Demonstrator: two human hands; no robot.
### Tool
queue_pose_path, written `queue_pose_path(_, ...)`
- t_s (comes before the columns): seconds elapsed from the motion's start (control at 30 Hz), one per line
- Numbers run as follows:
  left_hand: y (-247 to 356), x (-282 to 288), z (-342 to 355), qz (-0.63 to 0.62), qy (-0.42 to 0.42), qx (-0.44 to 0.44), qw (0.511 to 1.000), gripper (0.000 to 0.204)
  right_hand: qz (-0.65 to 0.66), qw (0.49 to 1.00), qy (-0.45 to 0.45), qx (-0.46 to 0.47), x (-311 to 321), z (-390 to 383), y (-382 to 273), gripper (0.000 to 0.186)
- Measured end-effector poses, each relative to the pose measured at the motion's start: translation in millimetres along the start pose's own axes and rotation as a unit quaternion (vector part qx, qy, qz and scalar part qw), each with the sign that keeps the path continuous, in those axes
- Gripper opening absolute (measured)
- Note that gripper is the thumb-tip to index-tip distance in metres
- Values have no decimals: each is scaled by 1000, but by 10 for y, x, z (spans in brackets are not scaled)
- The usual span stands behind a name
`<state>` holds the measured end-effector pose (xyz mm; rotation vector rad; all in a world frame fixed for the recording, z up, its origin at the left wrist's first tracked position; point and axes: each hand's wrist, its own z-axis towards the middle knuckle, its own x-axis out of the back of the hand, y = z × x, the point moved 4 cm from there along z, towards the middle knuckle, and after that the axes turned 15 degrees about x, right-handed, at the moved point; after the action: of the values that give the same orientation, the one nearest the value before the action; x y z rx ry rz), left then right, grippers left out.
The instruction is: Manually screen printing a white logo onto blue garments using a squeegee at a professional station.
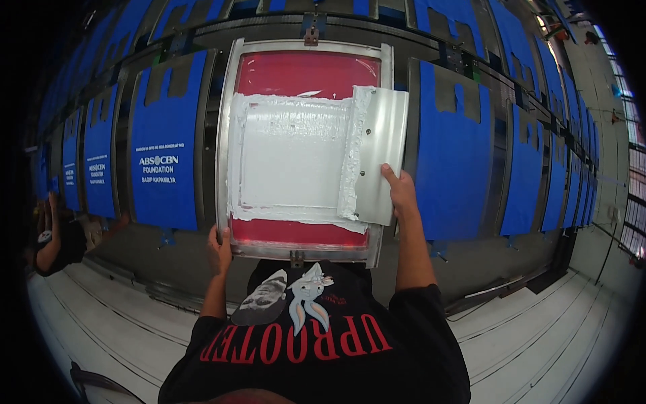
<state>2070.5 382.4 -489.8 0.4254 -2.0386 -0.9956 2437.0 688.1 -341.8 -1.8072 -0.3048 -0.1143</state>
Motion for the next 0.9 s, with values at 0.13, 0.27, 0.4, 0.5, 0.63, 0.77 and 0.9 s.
queue_pose_path(0.13,269,88,-493,64,36,-109,991,24,-54,997,-58,15,11,165,-247,46)
queue_pose_path(0.27,-120,-502,-1188,40,-322,-62,944,20,-277,912,-272,134,-632,402,-946,43)
queue_pose_path(0.4,-78,-789,-1510,-70,-286,52,954,25,-483,751,-314,323,-1383,673,-1197,33)
queue_pose_path(0.5,-109,-843,-1553,-106,-316,144,932,25,-565,605,-275,489,-1606,648,-998,29)
queue_pose_path(0.63,-341,-1000,-1674,-195,-310,220,904,25,-537,595,-252,542,-1479,356,-411,40)
queue_pose_path(0.77,-220,-909,-1619,-181,-321,241,898,29,-550,624,-364,420,-1323,-165,-750,43)
queue_pose_path(0.9,42,-723,-1497,-17,-372,261,891,45,-532,626,-441,361,-1238,-702,-661,40)
